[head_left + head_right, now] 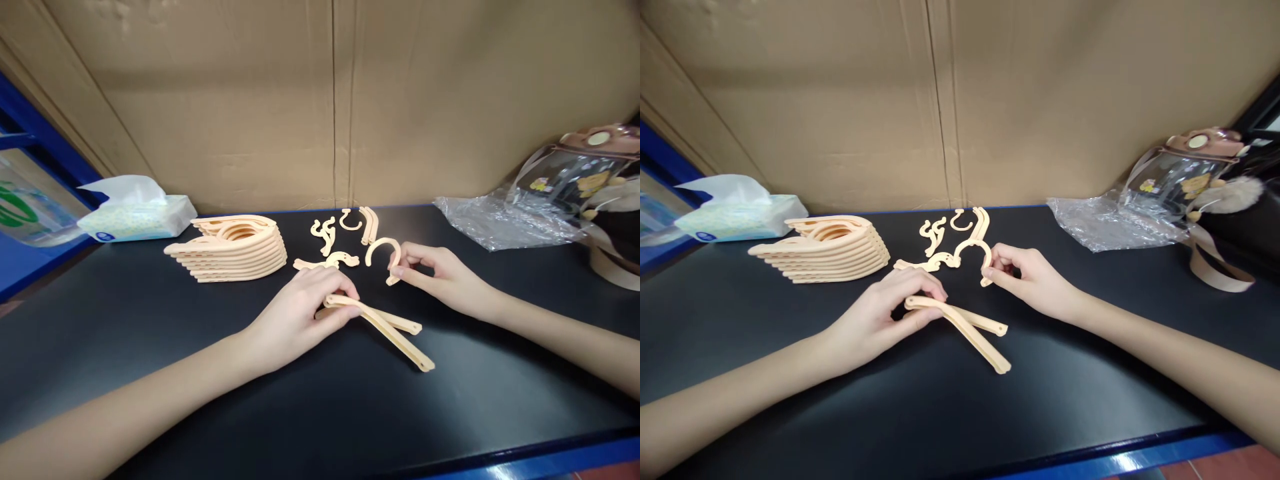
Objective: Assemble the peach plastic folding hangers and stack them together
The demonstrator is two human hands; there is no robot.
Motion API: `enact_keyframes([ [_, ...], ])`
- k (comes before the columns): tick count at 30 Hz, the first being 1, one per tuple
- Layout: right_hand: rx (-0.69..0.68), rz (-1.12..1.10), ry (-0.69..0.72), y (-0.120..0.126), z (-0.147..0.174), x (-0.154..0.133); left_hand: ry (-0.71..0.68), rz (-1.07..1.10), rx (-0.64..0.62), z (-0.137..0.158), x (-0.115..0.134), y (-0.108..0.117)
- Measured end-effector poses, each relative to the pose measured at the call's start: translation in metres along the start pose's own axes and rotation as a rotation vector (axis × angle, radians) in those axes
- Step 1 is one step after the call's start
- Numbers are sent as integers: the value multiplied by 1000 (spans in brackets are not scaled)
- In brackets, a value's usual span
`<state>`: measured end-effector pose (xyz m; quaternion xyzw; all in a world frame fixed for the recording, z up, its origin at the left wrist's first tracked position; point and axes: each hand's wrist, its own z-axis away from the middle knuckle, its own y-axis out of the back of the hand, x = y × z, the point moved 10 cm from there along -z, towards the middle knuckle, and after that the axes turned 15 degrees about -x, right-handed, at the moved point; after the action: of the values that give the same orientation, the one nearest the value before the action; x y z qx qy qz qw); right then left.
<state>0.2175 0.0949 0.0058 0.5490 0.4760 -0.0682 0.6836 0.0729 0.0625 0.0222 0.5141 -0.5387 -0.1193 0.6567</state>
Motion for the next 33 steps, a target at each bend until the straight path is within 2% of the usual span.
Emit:
enact_keyframes([
  [3, -37, -121, -29, -3, -2, 7, 81, 288, 104, 2, -17, 8],
  [7, -53, -187, -34, -3, -4, 12, 155, 631, 136, 1, -35, 3],
  [9, -62, -195, -35, -4, -4, 12, 157, 738, 144, 0, -39, 0],
  [12, -74, -185, -42, -4, -4, 11, 188, 769, 134, 0, -42, -2],
  [21, -93, -196, -33, -7, -4, 10, 330, 508, 110, 6, -39, -2],
  [26, -94, -227, -39, -7, -5, 11, 308, 494, -4, 1, -37, -12],
  [29, -118, -250, -35, -9, -6, 10, 286, 264, -63, -2, -30, -11],
  [33, -148, -330, -34, -12, -7, 10, 273, -244, -130, -1, -16, -11],
])
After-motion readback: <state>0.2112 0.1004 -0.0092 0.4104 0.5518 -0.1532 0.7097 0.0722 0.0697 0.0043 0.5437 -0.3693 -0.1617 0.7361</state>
